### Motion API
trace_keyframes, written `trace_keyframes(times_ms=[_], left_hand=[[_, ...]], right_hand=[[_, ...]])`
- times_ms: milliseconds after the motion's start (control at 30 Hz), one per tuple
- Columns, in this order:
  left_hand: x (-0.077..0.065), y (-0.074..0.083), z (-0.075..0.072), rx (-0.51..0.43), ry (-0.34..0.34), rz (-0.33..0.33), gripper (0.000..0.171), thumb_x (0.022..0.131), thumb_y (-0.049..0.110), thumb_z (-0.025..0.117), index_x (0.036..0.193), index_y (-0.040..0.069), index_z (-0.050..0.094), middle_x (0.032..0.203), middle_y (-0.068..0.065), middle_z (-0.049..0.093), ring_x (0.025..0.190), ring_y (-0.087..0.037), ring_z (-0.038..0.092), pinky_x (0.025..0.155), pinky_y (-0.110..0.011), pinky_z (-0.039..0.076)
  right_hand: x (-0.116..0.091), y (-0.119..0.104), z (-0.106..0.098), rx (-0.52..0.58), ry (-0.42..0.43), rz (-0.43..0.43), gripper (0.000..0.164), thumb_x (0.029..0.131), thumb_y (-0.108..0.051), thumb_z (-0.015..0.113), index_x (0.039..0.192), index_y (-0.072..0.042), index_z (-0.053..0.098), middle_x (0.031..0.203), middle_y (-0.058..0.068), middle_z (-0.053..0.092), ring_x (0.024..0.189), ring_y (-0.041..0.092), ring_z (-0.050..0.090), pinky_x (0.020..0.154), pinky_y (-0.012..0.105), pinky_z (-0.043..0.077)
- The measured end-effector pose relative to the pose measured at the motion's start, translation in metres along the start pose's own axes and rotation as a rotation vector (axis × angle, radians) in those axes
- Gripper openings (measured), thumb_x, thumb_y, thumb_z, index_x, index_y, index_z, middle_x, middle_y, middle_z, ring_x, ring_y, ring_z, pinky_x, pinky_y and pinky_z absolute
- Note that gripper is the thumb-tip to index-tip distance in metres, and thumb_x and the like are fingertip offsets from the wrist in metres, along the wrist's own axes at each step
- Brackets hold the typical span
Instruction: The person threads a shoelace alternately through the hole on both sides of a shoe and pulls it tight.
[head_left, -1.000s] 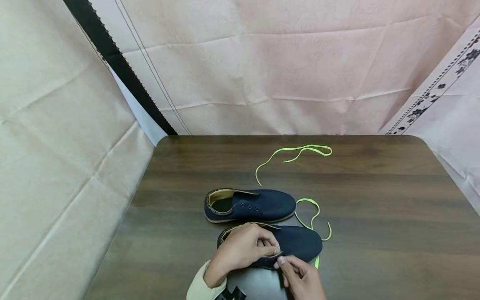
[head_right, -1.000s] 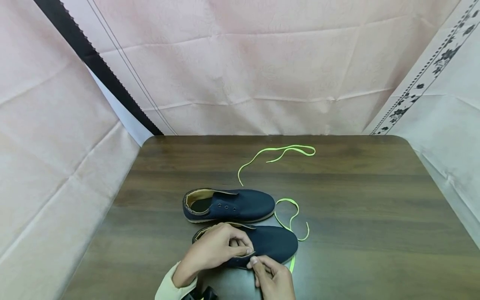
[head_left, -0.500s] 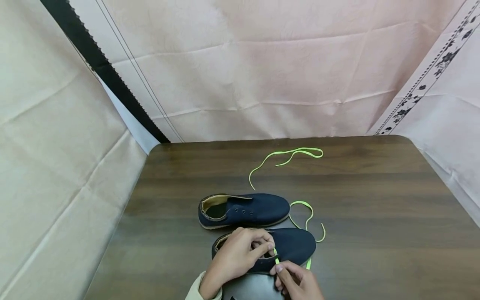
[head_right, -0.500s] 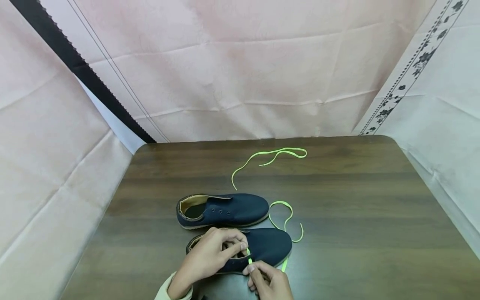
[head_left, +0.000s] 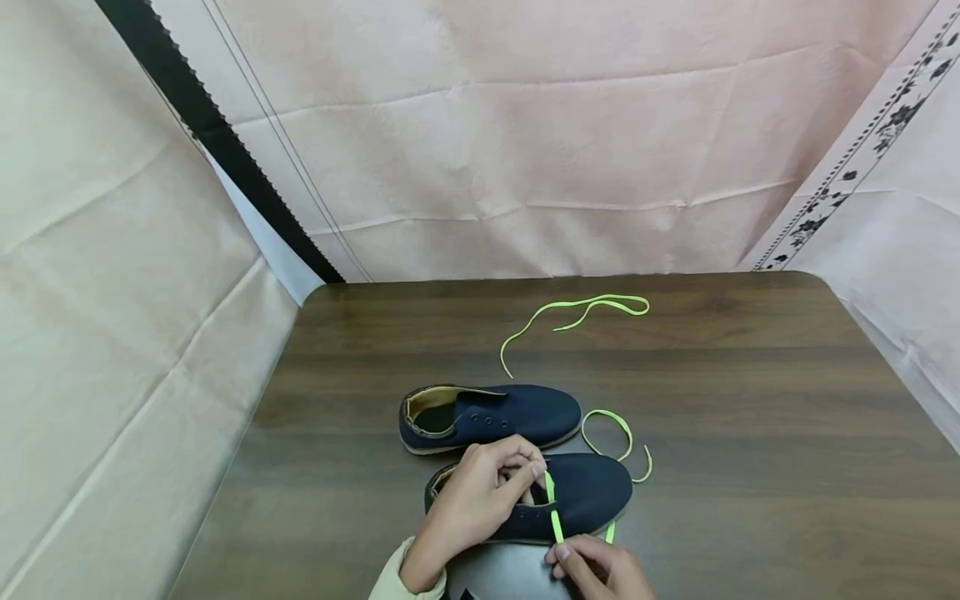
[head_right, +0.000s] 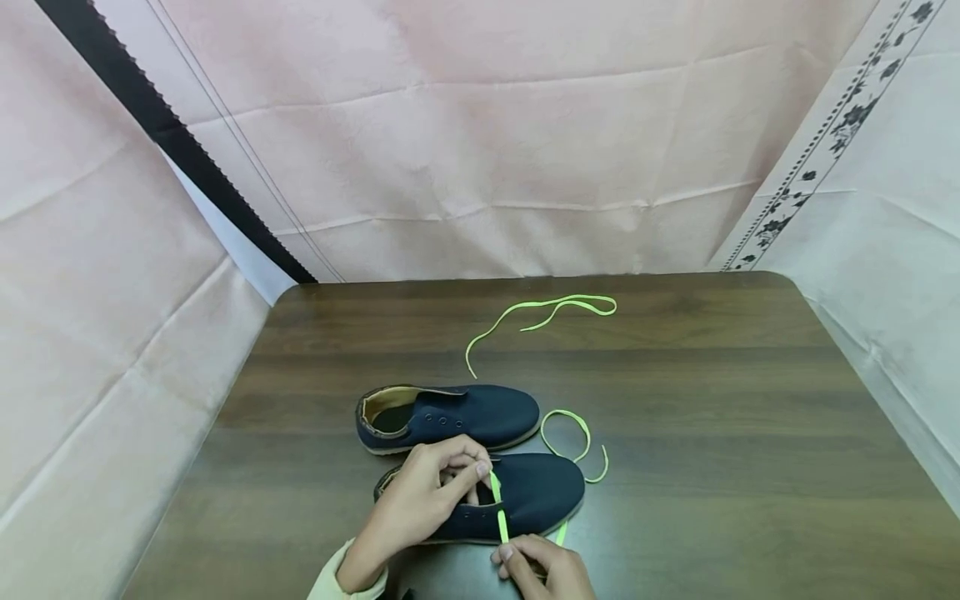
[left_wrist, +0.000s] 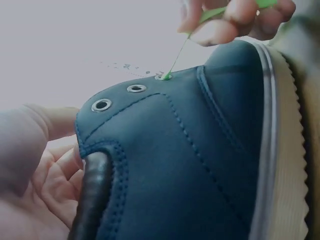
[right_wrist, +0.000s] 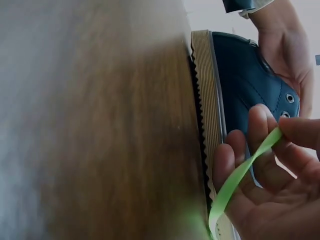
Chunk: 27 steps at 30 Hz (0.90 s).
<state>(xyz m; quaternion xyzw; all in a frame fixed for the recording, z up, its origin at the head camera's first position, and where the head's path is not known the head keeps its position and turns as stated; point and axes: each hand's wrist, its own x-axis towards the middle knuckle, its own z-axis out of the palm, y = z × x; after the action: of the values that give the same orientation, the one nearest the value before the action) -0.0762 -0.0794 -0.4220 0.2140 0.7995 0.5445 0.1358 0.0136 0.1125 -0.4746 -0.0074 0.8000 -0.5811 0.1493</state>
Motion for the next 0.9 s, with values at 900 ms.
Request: trace_keyframes(times_ms=[900], left_hand=[[0.006, 0.017, -0.021, -0.072, 0.173, 0.049, 0.016, 0.101, 0.027, 0.06, 0.103, 0.014, 0.069, 0.085, 0.0, 0.072, 0.058, -0.019, 0.064, 0.054, -0.026, 0.048]], right_hand=[[-0.002, 0.023, -0.003, -0.512, 0.294, -0.912, 0.026, 0.088, -0.023, 0.076, 0.069, -0.034, 0.063, 0.069, -0.026, 0.043, 0.068, -0.008, 0.04, 0.064, 0.008, 0.031]])
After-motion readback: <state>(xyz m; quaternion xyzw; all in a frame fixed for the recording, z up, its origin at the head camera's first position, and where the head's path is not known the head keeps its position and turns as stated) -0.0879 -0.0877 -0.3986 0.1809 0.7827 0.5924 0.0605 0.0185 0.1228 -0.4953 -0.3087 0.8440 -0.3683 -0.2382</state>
